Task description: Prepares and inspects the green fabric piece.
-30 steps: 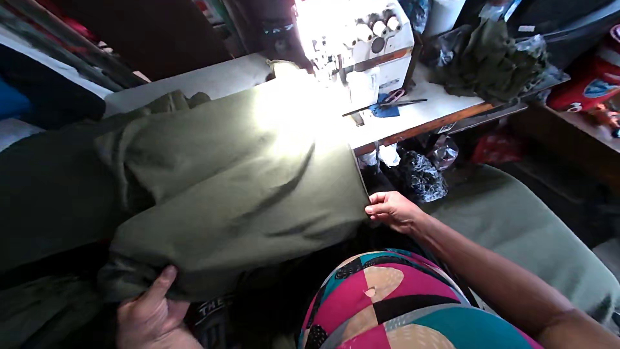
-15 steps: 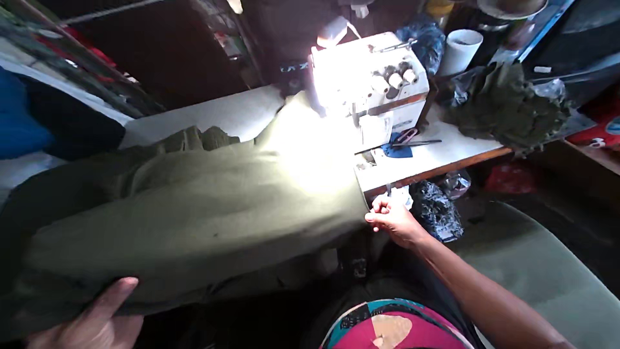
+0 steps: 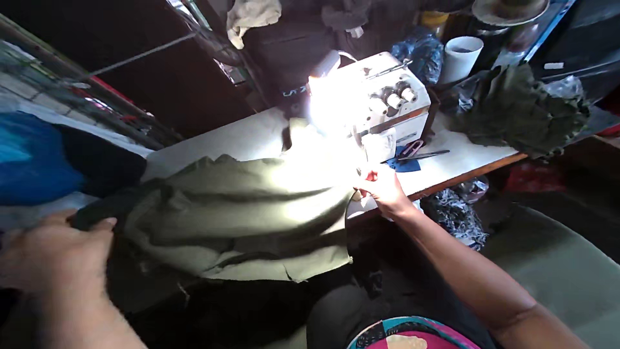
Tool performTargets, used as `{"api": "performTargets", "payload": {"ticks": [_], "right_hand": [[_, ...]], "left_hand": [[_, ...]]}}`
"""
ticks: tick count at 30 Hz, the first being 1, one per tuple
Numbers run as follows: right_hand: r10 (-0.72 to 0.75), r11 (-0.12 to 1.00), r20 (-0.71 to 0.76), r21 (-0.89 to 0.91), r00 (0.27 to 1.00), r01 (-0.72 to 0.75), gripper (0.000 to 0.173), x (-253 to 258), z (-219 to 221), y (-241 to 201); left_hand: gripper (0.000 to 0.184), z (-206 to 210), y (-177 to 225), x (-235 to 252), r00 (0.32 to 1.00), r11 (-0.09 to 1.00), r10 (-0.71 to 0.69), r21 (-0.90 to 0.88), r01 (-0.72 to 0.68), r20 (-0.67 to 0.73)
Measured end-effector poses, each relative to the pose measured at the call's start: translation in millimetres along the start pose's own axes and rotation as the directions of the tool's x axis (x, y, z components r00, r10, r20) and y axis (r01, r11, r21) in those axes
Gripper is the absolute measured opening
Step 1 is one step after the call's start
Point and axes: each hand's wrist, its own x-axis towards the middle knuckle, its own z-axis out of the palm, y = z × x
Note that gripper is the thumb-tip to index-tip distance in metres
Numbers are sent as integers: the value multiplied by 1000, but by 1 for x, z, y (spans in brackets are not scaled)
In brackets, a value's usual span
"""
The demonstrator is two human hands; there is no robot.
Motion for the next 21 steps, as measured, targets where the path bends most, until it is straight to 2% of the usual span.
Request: {"api": "performTargets", "payload": {"ticks": [1,3,5,7,9,11,14,16,18,21], "right_hand": [[-11,1000,-8,16,1000,11,18,-1,1,0],[-28,997,-36,68,999,30,19,-5,2,-2],[-25,994,-41,104,999,29,20,-8,4,-10],[-35,994,-42,105,998,39,20,-8,4,-19],[-54,994,-36,90,998,57,19,-9,3,-24],[-58,994,-26,91,998,61,16,-10,0,-23],[-75,994,-13,82,997,75,13,-10,-5,-12],[-97,995,-22,23,995,98,11,-9,-5,-7],[-165,974,-41,-161,985,156,6,-3,-4,-6],[-289,814,-10,-528,957,240,10,10,2,-19]], "left_hand": [[55,13,9,-7,996,998,57,-18,-58,-69],[57,57,46,-39,931,933,330,-99,-347,-159],[66,103,105,-90,782,761,616,-184,-623,-100],[70,155,148,-129,651,629,752,-186,-755,-102],[72,190,172,-146,619,599,783,-189,-778,-65],[70,203,185,-144,621,613,783,-200,-764,27],[64,201,190,-137,549,518,820,-196,-832,-161],[58,194,190,-139,540,511,824,-189,-839,-169],[51,182,197,-138,589,572,804,-167,-803,-78],[29,156,218,-120,647,661,751,-156,-735,132]]}}
